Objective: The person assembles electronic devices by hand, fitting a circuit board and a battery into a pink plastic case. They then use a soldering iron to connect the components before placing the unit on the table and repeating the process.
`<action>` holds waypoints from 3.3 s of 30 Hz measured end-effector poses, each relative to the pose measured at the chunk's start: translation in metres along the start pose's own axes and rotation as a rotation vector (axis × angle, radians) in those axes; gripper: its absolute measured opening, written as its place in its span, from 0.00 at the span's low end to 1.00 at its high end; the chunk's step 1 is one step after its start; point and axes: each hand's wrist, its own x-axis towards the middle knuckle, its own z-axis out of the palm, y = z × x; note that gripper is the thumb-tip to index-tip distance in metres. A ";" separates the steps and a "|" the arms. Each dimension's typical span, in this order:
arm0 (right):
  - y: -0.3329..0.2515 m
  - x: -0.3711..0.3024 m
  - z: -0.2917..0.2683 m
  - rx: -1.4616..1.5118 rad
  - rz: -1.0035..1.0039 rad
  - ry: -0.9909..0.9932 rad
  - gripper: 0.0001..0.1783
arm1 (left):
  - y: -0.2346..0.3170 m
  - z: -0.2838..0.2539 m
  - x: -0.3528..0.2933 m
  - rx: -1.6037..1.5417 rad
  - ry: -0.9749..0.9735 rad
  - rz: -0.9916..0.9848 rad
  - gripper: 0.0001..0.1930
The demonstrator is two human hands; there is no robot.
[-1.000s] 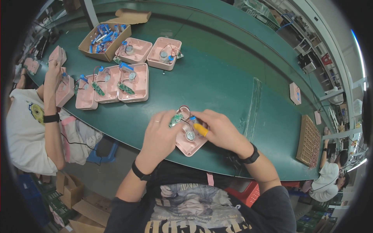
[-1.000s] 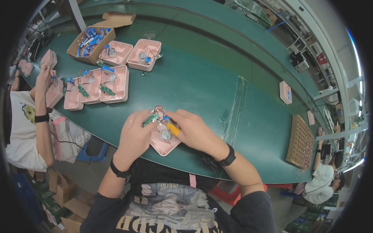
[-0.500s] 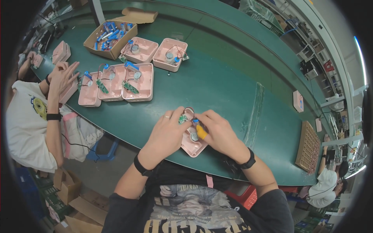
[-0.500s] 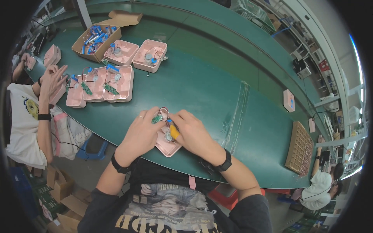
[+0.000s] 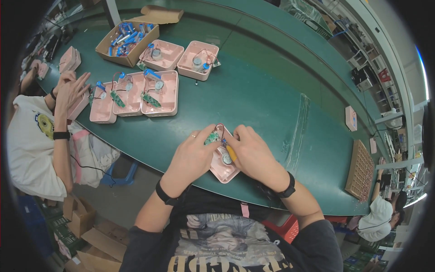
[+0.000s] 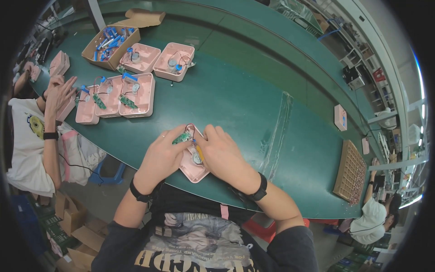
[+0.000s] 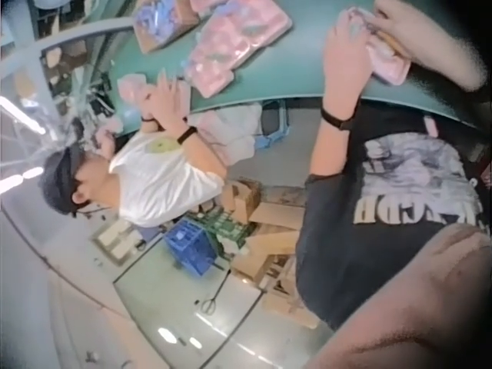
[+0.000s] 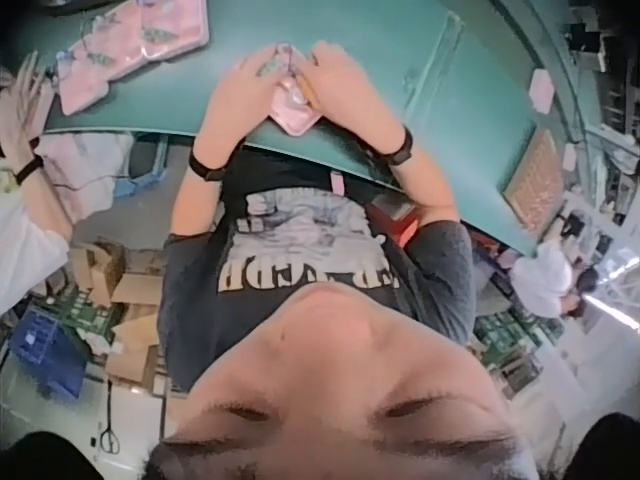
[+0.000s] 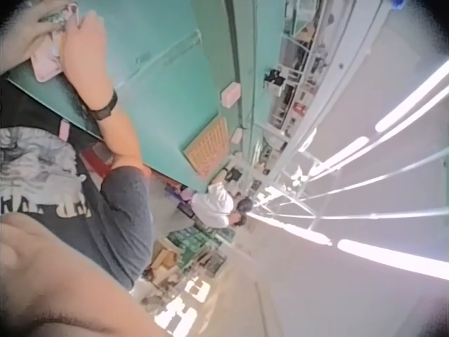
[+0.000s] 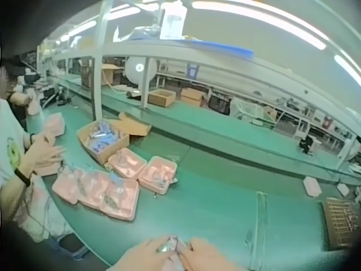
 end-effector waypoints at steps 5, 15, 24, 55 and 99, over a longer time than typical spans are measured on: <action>0.007 0.001 0.006 0.136 0.013 0.044 0.25 | 0.000 0.000 -0.001 -0.003 0.009 -0.014 0.16; 0.018 0.003 0.003 0.478 0.155 -0.004 0.21 | 0.002 -0.002 -0.001 -0.030 -0.016 -0.049 0.15; 0.008 -0.010 0.007 0.009 -0.064 0.129 0.26 | 0.002 -0.002 0.000 -0.022 -0.021 -0.045 0.16; 0.093 -0.041 -0.023 -0.169 -0.190 0.330 0.25 | -0.023 -0.025 0.075 0.298 -0.014 -0.025 0.10; 0.051 0.003 -0.002 0.328 -0.193 0.213 0.19 | -0.040 -0.013 0.006 -0.421 -0.091 -0.334 0.11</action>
